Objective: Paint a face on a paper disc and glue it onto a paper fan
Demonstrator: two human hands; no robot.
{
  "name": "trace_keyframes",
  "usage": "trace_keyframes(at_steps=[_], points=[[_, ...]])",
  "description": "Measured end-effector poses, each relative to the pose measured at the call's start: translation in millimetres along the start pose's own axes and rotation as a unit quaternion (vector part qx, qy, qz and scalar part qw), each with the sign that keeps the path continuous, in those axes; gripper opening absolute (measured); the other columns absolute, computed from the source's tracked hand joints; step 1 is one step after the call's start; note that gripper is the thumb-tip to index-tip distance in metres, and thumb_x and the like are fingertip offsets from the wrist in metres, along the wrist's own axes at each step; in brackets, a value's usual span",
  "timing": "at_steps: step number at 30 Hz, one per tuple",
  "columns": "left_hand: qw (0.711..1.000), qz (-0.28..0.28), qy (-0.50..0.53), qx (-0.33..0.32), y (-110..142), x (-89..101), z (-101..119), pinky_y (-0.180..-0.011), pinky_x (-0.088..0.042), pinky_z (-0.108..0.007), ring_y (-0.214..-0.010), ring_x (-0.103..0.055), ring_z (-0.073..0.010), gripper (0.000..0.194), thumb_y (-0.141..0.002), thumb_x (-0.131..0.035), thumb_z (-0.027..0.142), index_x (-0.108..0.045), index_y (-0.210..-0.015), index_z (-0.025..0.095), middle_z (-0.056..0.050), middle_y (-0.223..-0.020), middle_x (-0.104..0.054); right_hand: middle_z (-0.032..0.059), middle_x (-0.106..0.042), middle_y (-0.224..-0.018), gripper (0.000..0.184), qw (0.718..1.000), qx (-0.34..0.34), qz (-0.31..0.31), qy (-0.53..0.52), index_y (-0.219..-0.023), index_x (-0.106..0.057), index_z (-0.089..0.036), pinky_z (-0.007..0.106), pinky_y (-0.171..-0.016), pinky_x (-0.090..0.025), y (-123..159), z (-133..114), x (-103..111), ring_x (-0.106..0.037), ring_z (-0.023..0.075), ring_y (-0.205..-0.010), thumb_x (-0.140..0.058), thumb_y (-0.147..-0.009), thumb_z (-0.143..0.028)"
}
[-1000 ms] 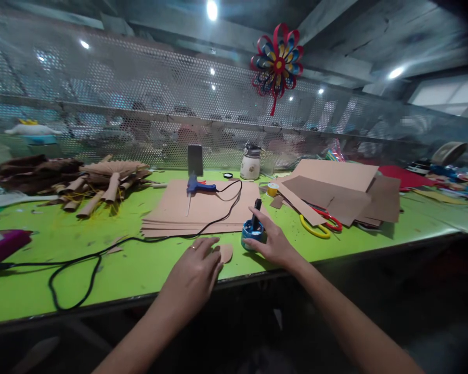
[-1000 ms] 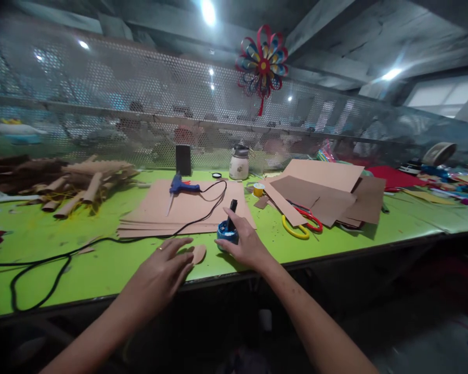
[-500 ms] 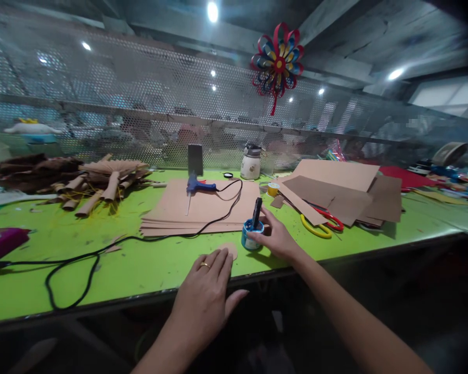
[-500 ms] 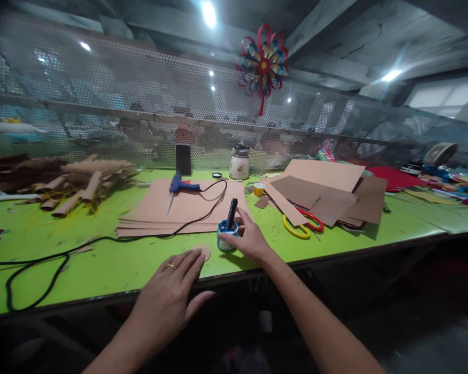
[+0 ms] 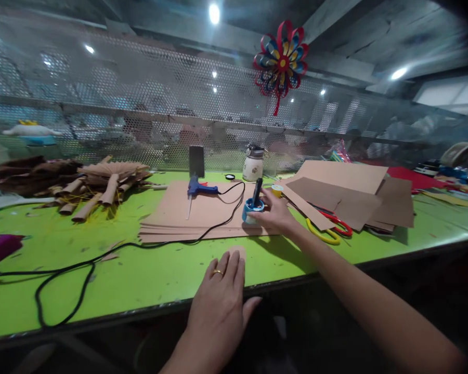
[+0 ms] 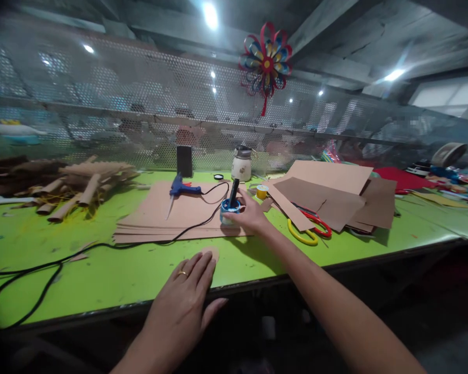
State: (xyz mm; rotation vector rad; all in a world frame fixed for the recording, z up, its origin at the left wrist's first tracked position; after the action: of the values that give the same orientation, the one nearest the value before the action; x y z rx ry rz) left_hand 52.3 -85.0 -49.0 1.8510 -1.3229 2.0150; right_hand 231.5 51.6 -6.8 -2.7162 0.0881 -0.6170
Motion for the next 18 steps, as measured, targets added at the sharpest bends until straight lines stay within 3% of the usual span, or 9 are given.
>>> trace_keyframes(at_steps=[4,7,9,12,15,18], points=[[1.0,0.0,0.022,-0.007,-9.1,-3.7,4.5,-0.1,-0.047,-0.051,-0.126,-0.051,-0.0349,0.066,-0.083,-0.059,0.046,-0.046,-0.136,0.007,-0.019,-0.141,-0.048,0.0166,-0.06,-0.128,0.081,0.999,-0.018,-0.042,-0.002,-0.14,-0.044,-0.018,0.04,-0.091,-0.051,-20.8,15.0,-14.9,-0.058,0.0269,-0.116,-0.079,-0.067,-0.024],[0.999,-0.006,0.042,-0.014,-18.0,-7.3,9.5,-0.102,-0.045,-0.052,-0.126,-0.05,-0.0353,0.065,-0.084,-0.056,0.049,-0.047,-0.135,0.008,-0.02,-0.141,-0.048,0.0138,-0.065,-0.118,0.075,0.997,-0.02,-0.076,-0.005,-0.134,-0.051,-0.018,0.037,-0.085,-0.052,-23.2,13.2,-14.4,-0.062,0.0254,-0.106,-0.081,-0.065,-0.026],[0.999,-0.014,0.046,-0.011,-23.8,-9.6,11.5,-0.102,-0.045,-0.052,-0.126,-0.05,-0.0357,0.069,-0.083,-0.057,0.052,-0.047,-0.135,0.008,-0.02,-0.139,-0.049,0.011,-0.069,-0.108,0.064,0.995,-0.023,-0.094,-0.007,-0.123,-0.06,-0.018,0.035,-0.08,-0.052,-26.3,8.5,-9.4,-0.064,0.0235,-0.095,-0.082,-0.064,-0.032],[0.999,-0.003,0.034,-0.012,-29.3,-9.6,13.0,-0.097,-0.048,-0.05,-0.122,-0.053,-0.0364,0.074,-0.081,-0.056,0.059,-0.048,-0.133,0.007,-0.02,-0.136,-0.053,0.0069,-0.069,-0.086,0.038,0.995,-0.04,-0.091,-0.011,-0.095,-0.071,-0.016,0.029,-0.065,-0.047,-36.4,6.6,-2.2,-0.061,0.0183,-0.076,-0.072,-0.075,-0.048],[0.999,0.02,0.015,-0.027,-29.6,-7.2,13.2,-0.094,-0.049,-0.05,-0.12,-0.055,-0.036,0.075,-0.084,-0.049,0.063,-0.048,-0.134,0.008,-0.019,-0.136,-0.053,0.0021,-0.058,-0.061,0.046,0.996,-0.066,-0.06,-0.014,-0.071,-0.069,-0.013,0.027,-0.052,-0.037,-47.0,15.0,-1.7,-0.049,0.0126,-0.056,-0.063,-0.079,-0.058],[0.999,0.023,0.006,-0.046,-28.4,-5.5,13.1,-0.094,-0.047,-0.051,-0.122,-0.054,-0.0349,0.072,-0.088,-0.043,0.062,-0.043,-0.139,0.01,-0.018,-0.137,-0.052,-0.0013,-0.051,-0.053,0.047,0.997,-0.065,-0.041,-0.029,-0.067,-0.069,-0.012,0.026,-0.049,-0.031,-52.5,20.5,-5.8,-0.04,0.01,-0.049,-0.065,-0.075,-0.059]])
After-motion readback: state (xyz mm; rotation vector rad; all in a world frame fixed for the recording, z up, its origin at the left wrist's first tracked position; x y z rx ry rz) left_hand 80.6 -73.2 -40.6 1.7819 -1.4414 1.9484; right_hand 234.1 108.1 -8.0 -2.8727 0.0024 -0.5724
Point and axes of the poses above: each hand's wrist, its own y-axis away from the middle knuckle, its own x-axis out of the back of the hand, z = x × y, the point moved 6 cm from there along -y, towards the middle knuckle
